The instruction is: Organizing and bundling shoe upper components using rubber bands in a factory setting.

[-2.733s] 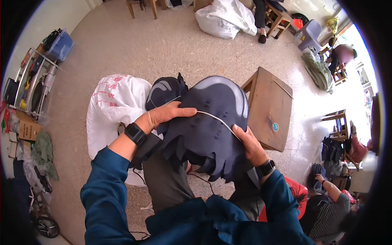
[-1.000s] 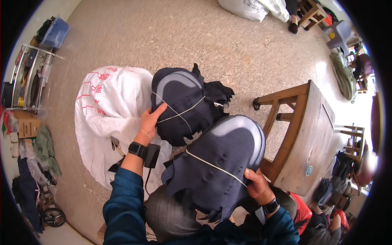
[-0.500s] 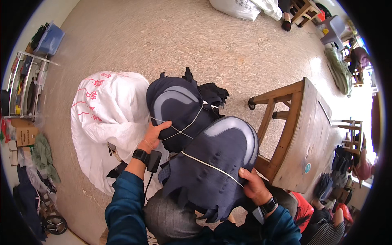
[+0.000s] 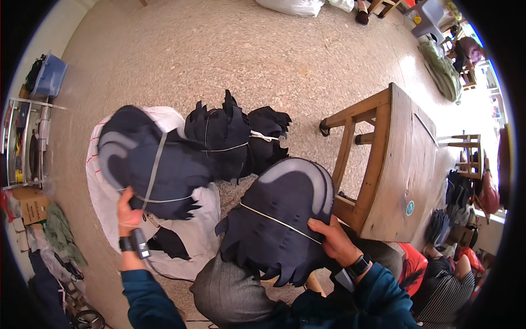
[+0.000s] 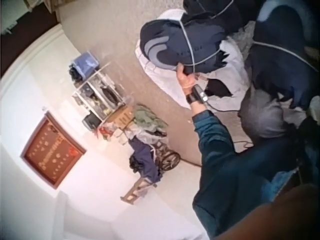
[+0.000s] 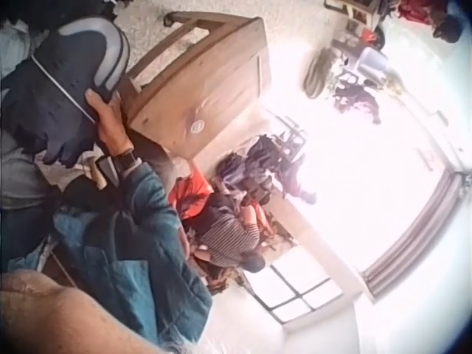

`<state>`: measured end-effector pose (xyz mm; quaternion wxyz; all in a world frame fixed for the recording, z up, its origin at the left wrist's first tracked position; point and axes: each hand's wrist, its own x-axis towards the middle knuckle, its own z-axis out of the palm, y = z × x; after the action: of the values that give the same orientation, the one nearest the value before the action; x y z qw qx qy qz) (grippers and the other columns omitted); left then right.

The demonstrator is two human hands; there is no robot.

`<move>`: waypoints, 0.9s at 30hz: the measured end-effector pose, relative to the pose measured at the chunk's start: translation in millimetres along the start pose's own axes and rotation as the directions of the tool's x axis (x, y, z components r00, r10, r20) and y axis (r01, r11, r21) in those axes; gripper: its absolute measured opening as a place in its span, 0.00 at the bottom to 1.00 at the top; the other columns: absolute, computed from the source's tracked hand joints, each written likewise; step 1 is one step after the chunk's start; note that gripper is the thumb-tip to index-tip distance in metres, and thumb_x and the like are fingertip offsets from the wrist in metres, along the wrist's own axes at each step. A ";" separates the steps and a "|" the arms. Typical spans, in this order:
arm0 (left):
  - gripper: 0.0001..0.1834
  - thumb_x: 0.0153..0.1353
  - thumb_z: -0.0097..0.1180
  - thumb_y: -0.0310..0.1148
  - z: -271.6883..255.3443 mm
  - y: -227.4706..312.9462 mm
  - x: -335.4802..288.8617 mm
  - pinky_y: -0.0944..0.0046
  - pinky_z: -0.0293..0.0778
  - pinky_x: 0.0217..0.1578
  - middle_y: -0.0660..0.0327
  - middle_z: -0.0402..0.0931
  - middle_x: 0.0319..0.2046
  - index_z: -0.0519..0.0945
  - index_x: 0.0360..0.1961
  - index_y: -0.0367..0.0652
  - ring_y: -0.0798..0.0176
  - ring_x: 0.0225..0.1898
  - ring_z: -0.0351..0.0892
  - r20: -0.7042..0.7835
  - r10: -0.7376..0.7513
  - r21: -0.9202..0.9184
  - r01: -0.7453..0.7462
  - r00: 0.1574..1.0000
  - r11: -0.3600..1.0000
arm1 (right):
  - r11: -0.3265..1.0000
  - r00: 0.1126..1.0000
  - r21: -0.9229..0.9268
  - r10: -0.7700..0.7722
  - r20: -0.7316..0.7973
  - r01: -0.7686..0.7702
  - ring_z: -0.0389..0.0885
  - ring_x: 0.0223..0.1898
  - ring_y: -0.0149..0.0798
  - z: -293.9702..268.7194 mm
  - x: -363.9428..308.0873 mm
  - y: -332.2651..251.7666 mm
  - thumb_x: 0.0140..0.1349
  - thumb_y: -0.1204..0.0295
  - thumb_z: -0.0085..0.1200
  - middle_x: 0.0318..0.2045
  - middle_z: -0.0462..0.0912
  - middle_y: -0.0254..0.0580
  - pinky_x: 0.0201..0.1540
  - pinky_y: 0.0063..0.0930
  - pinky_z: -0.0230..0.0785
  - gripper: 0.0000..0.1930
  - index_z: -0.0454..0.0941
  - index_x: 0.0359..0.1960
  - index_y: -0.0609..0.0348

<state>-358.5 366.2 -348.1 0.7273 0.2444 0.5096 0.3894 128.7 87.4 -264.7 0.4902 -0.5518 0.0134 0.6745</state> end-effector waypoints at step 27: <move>0.32 0.62 0.62 0.32 131.8 -81.0 116.4 0.56 0.63 0.65 0.44 0.71 0.61 0.67 0.65 0.34 0.46 0.64 0.69 0.083 0.344 0.890 -0.225 0.935 0.397 | 0.996 0.995 -0.085 -0.032 -0.097 0.024 0.80 0.52 0.36 15.9 14.8 11.7 0.60 0.67 0.67 0.53 0.80 0.43 0.58 0.33 0.73 0.30 0.71 0.61 0.63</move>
<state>-189.3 419.8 -425.5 0.3833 0.6481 0.6280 0.1966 110.5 99.8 -275.8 0.4749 -0.6045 0.0015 0.6395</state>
